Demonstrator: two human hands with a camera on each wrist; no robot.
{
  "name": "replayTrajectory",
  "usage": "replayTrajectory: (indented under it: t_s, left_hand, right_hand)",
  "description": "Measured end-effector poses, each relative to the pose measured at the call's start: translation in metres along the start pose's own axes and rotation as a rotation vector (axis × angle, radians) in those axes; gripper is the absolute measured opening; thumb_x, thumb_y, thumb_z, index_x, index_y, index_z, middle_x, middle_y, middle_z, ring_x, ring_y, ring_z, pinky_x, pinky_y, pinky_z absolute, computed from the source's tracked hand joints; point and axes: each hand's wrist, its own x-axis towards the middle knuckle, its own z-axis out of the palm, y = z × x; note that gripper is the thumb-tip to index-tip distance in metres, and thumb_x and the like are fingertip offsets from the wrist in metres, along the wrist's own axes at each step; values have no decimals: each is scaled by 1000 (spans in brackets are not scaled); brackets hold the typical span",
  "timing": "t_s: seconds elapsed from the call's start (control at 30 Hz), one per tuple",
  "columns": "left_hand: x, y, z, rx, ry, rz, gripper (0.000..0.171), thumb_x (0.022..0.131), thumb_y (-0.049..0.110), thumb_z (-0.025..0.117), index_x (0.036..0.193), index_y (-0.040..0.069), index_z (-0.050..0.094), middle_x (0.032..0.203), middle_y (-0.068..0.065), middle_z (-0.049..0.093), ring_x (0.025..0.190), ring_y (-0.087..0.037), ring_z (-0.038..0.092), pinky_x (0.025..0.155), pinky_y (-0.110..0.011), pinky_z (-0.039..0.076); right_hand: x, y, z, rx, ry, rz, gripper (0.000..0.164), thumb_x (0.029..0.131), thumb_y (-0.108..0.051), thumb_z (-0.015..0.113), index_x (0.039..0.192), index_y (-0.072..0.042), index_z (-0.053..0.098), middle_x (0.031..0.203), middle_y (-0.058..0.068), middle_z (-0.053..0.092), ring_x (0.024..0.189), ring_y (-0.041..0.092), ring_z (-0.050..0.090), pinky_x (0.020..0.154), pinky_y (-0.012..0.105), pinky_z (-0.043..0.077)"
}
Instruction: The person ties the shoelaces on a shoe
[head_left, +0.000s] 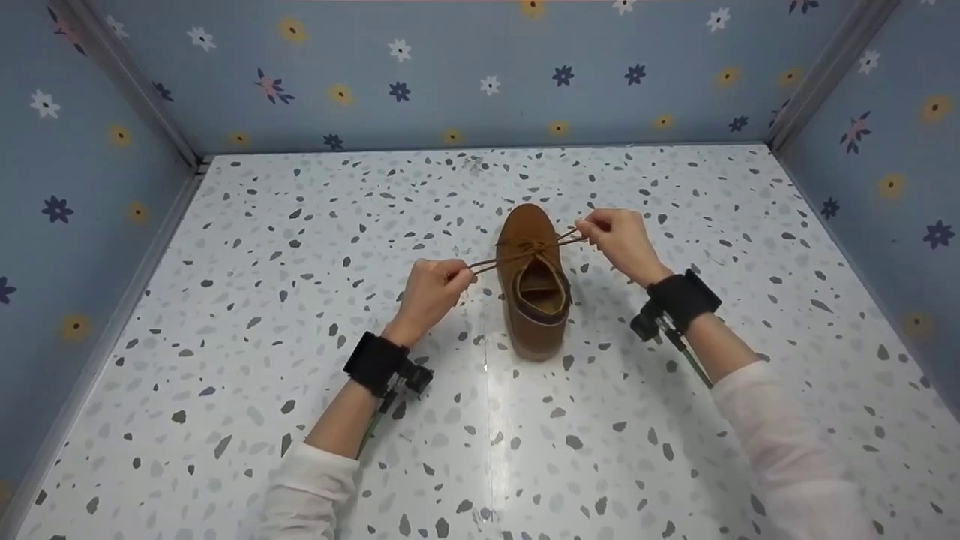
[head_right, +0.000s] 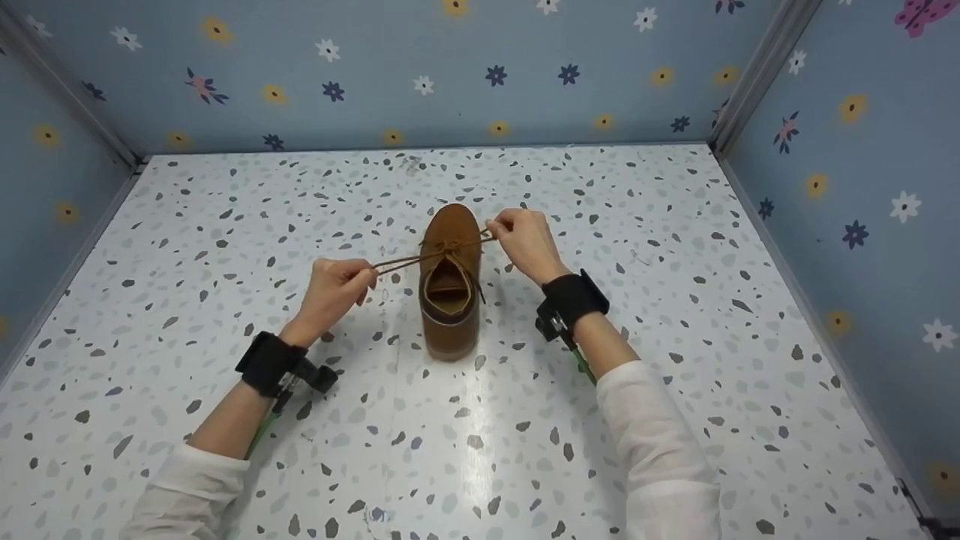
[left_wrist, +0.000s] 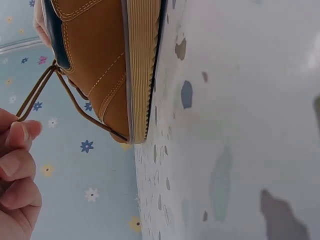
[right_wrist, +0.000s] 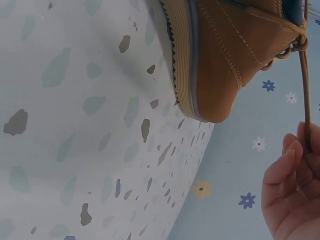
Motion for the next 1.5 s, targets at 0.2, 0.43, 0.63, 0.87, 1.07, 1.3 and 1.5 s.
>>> replayTrajectory:
  t_s: [0.2, 0.43, 0.63, 0.87, 1.07, 1.3, 1.5]
  left_hand:
    - [-1, -8, 12, 49, 36, -143, 28, 66, 26, 47, 38, 23, 41, 31, 8, 28, 27, -6, 23, 29, -25, 17]
    - [3, 8, 2, 51, -74, -291, 28, 65, 27, 46, 38, 18, 45, 31, 4, 33, 25, -10, 30, 28, -26, 18]
    - [7, 40, -25, -67, -197, -370, 31, 68, 20, 42, 39, 11, 44, 34, 0, 37, 26, -15, 36, 27, -24, 20]
    - [-1, 2, 12, 226, -95, -385, 37, 66, 34, 42, 35, 15, 39, 29, 5, 31, 26, -12, 27, 25, -28, 15]
    - [1, -2, 18, 286, -90, -462, 35, 66, 38, 42, 35, 22, 43, 31, 3, 32, 27, -13, 25, 24, -30, 13]
    - [14, 52, -27, 199, -215, -498, 35, 68, 27, 40, 40, 10, 51, 34, 1, 35, 30, -17, 35, 26, -27, 18]
    - [21, 85, -53, 200, -263, -478, 29, 67, 28, 40, 41, 17, 50, 35, 6, 39, 31, -11, 35, 29, -25, 24]
  right_hand:
    - [-1, 1, 1, -12, -29, 7, 25, 70, -32, 44, 61, -11, 55, 54, 5, 49, 44, 11, 38, 41, 25, 29]
    - [-3, 3, 1, -6, -24, 19, 27, 69, -32, 46, 62, -8, 56, 53, 4, 48, 44, 11, 38, 41, 25, 29]
    - [-4, 4, 1, -14, -17, 39, 25, 70, -29, 46, 60, -8, 54, 52, 6, 48, 43, 12, 38, 40, 25, 29]
    - [-5, 6, -1, -30, -8, 53, 26, 70, -32, 46, 58, -10, 54, 51, 4, 47, 42, 12, 37, 40, 25, 29]
    - [-7, 8, -4, -17, 12, 63, 26, 69, -34, 45, 61, -11, 55, 52, 3, 48, 42, 11, 39, 40, 25, 29]
    - [-11, 11, -9, 41, 10, 114, 24, 67, -35, 47, 66, -13, 56, 54, 3, 49, 43, 13, 41, 40, 24, 32]
    - [-6, 32, 1, 122, 7, 197, 29, 64, -37, 48, 69, -10, 57, 56, 7, 48, 45, 18, 42, 40, 32, 33]
